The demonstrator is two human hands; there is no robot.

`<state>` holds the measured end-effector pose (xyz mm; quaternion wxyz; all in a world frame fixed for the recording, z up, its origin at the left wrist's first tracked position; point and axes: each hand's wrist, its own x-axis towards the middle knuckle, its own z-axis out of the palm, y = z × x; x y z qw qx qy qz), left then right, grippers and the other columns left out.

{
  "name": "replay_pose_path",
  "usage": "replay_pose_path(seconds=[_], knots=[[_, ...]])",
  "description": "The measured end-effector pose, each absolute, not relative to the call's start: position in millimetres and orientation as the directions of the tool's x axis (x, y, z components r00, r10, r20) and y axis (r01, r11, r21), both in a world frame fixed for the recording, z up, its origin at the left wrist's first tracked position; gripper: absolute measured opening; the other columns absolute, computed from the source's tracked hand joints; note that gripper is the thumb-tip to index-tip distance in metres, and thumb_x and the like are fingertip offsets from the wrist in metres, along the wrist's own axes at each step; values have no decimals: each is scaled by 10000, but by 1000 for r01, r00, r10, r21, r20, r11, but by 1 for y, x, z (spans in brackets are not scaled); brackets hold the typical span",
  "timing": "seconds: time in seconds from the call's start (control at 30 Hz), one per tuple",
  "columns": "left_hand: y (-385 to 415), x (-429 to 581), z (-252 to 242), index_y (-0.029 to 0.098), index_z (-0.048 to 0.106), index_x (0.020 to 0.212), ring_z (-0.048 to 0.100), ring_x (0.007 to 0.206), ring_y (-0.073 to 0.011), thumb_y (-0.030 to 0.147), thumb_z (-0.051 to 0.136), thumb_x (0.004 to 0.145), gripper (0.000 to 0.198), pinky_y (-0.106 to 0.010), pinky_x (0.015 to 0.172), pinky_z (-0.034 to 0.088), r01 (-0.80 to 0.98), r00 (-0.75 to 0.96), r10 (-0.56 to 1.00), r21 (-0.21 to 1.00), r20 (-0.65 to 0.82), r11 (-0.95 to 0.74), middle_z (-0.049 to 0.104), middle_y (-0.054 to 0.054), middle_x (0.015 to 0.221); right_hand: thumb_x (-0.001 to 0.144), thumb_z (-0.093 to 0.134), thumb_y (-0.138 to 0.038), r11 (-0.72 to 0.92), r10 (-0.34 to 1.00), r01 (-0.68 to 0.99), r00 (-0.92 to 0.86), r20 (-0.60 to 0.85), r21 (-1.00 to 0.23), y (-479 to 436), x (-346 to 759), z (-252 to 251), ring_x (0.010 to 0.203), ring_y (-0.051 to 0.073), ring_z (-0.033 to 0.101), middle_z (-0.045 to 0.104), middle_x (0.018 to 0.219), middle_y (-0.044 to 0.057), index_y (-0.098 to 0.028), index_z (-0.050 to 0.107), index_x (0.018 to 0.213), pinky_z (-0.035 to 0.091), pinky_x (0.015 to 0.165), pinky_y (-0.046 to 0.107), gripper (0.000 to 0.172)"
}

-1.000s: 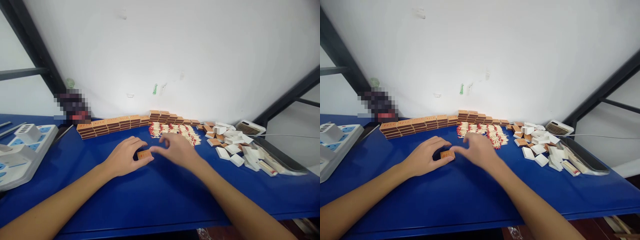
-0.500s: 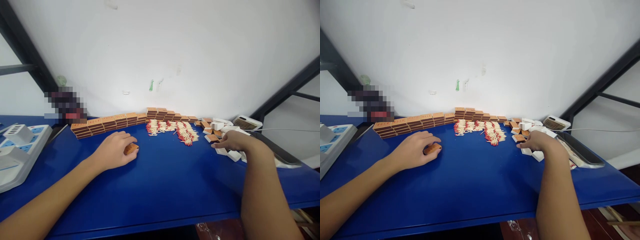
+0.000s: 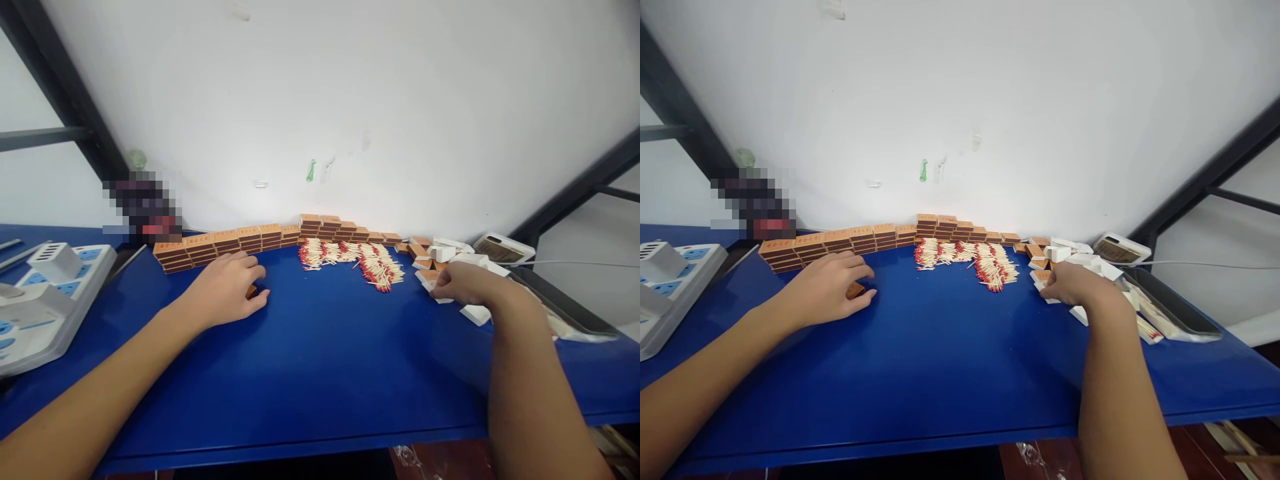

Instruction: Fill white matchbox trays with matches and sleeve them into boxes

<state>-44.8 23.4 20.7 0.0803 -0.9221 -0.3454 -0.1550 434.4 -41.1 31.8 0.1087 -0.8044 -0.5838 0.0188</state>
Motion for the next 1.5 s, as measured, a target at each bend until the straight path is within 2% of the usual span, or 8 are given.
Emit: replay_pose_path(seconds=[0.03,0.1,0.23,0.3,0.4,0.63,1.3,1.5], knots=[[19,-40,20,199,761,1002,686,972,-326,413,613,963,264,-484,879,547,643,719,590,-28,369,-766,752,-112,978,652,821,-183,-313,950,939,310,-44,-144,-42,420,38,443,189,566,588,479,7,-241,554,496,365,470,317,315],[10,-29,16,181,738,1163,681,1040,-306,387,572,1027,297,-474,937,547,583,730,544,37,415,-811,756,-112,1067,757,744,-230,-188,979,972,198,57,-138,-43,378,52,504,194,583,644,569,32,-242,607,587,355,503,326,218],[-4,-12,5,178,647,1362,664,1136,-308,513,646,1012,485,-478,982,546,499,720,516,171,464,-849,740,-121,1189,873,661,-207,336,942,889,-319,105,-311,-50,272,61,622,174,593,699,714,7,-256,713,806,377,592,294,98],[-5,-10,1,186,644,1369,653,1159,-327,627,729,926,630,-496,991,538,487,737,513,181,441,-855,729,-126,1222,894,679,-187,463,879,823,-473,53,-329,-50,235,56,657,169,592,711,761,11,-248,725,825,369,621,290,102],[-2,-13,1,191,724,1197,657,1076,-306,655,763,883,562,-478,942,539,482,762,516,190,392,-856,732,-105,1129,899,729,-204,564,800,737,-600,24,-372,-41,216,49,661,149,567,687,756,-5,-235,721,822,349,628,282,83],[-4,-15,11,202,757,1062,633,1040,-266,481,781,880,334,-452,941,514,501,773,559,252,299,-828,711,-63,1069,977,676,-268,442,896,825,-382,228,-353,8,249,29,656,143,491,599,739,-7,-194,666,871,315,632,287,129],[-1,-21,15,193,746,1014,630,986,-250,380,776,863,243,-433,910,524,485,789,556,291,260,-825,702,-63,1033,1057,512,-216,396,915,846,-395,80,-358,21,254,6,863,218,602,693,998,105,-187,594,939,430,762,331,147],[2,-20,10,188,747,1062,627,1023,-262,418,757,914,274,-440,934,531,506,768,564,252,304,-825,710,-69,1034,1074,482,-238,432,894,774,-436,105,-463,-6,252,19,909,213,623,694,1036,83,-208,589,970,455,788,328,153]])
